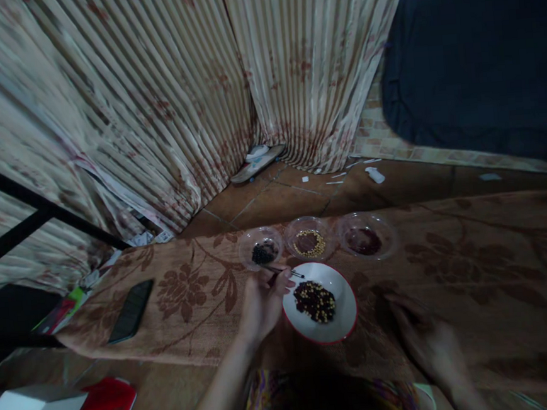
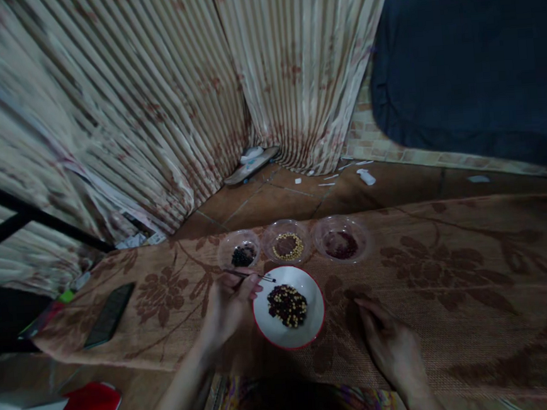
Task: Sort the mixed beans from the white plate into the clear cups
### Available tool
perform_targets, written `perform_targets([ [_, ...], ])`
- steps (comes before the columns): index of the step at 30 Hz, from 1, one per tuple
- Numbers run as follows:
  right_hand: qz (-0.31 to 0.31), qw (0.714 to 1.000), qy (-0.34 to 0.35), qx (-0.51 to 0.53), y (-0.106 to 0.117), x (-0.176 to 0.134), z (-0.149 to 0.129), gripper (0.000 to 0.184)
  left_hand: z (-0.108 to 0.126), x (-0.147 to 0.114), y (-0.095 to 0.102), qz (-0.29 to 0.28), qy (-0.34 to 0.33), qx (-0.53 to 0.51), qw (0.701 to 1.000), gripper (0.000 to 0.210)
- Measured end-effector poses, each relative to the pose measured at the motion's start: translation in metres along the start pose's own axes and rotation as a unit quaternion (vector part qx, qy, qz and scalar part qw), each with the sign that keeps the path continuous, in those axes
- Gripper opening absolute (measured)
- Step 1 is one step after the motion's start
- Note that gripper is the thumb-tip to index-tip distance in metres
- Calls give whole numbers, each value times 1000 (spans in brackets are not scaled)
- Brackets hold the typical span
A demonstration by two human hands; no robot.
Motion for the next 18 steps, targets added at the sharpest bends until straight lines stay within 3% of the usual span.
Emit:
perform_targets([
  [5, 5, 1000, 16, 1, -3, 1, 9, 48, 9, 35, 45, 78, -35, 12, 996, 31],
  [9, 11, 1000, 13, -14, -7, 3, 16, 51, -1, 60, 73, 148, -23, 25, 988, 28],
  [13, 16, 999, 25, -25, -8, 4, 17, 51, -11, 67, 82, 162, -25, 34, 986, 24],
  [18, 16, 1000, 16, -12, -5, 2, 10, 47, 0, 44, 71, 148, -33, 40, 988, 23],
])
Point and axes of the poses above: each hand's wrist, its own x-axis towards the middle knuckle, its own y-axis out of the back of the hand, z = x × y, the point moved 5 cm from there along x, towards the middle knuckle, and after that the axes turned 4 degrees about -x, right-handed, at the moved point
